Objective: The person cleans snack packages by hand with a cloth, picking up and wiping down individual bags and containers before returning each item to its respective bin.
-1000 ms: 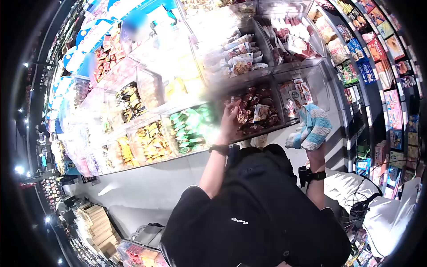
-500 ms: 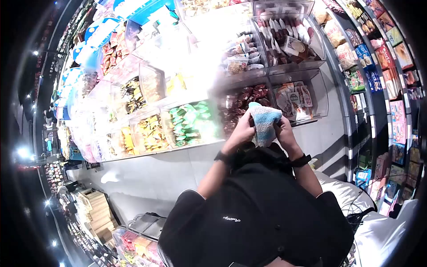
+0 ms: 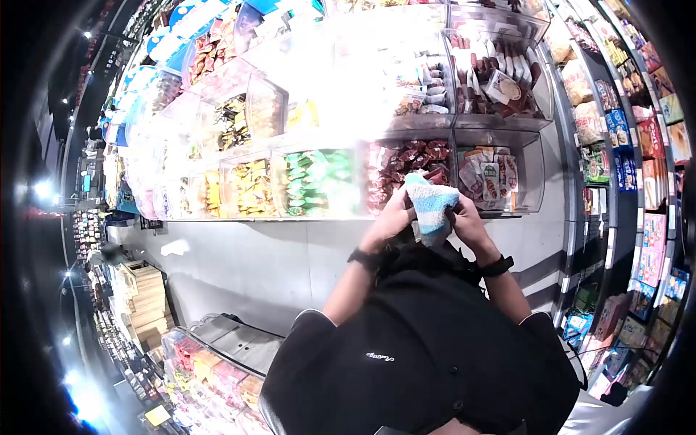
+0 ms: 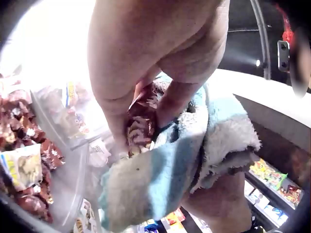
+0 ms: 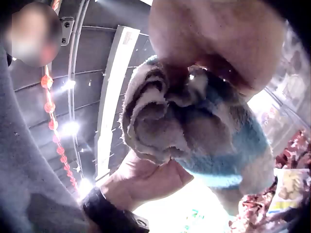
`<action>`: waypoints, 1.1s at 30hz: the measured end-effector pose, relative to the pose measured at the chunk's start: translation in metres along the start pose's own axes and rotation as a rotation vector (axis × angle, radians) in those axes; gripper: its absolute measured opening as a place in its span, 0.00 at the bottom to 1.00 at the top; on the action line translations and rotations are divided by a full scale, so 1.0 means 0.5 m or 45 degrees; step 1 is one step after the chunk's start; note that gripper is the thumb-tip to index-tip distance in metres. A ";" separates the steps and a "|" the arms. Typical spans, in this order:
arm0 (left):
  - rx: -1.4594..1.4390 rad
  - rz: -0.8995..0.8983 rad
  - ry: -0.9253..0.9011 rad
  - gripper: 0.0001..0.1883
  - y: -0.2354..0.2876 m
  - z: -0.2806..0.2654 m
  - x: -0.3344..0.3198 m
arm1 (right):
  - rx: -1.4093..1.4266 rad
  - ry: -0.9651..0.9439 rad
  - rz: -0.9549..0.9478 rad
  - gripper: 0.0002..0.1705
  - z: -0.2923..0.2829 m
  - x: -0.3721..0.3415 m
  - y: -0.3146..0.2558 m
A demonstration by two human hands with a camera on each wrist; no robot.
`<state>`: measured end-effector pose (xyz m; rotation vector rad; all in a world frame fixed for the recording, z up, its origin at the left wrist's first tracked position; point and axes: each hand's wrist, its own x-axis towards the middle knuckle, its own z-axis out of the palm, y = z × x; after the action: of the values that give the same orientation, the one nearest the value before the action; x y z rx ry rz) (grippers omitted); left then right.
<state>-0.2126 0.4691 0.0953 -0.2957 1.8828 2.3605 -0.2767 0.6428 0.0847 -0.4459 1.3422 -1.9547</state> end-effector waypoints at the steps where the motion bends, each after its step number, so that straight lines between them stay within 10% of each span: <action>1: -0.014 -0.034 -0.017 0.16 0.007 0.003 -0.003 | 0.023 -0.014 0.014 0.19 -0.003 0.000 -0.004; 9: -0.152 -0.091 -0.013 0.30 0.045 0.023 -0.015 | -0.114 0.176 -0.008 0.16 -0.039 0.025 -0.012; 19: -0.281 -0.162 0.102 0.19 0.004 -0.010 -0.035 | -0.005 -0.082 0.223 0.19 -0.004 0.003 -0.006; 33: -0.214 -0.166 0.271 0.32 -0.046 -0.049 -0.018 | 0.103 0.312 -0.095 0.21 -0.106 0.024 0.055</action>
<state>-0.1972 0.4507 0.0702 -0.6886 1.6865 2.4859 -0.3085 0.6637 0.0374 -0.2256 1.4065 -2.1724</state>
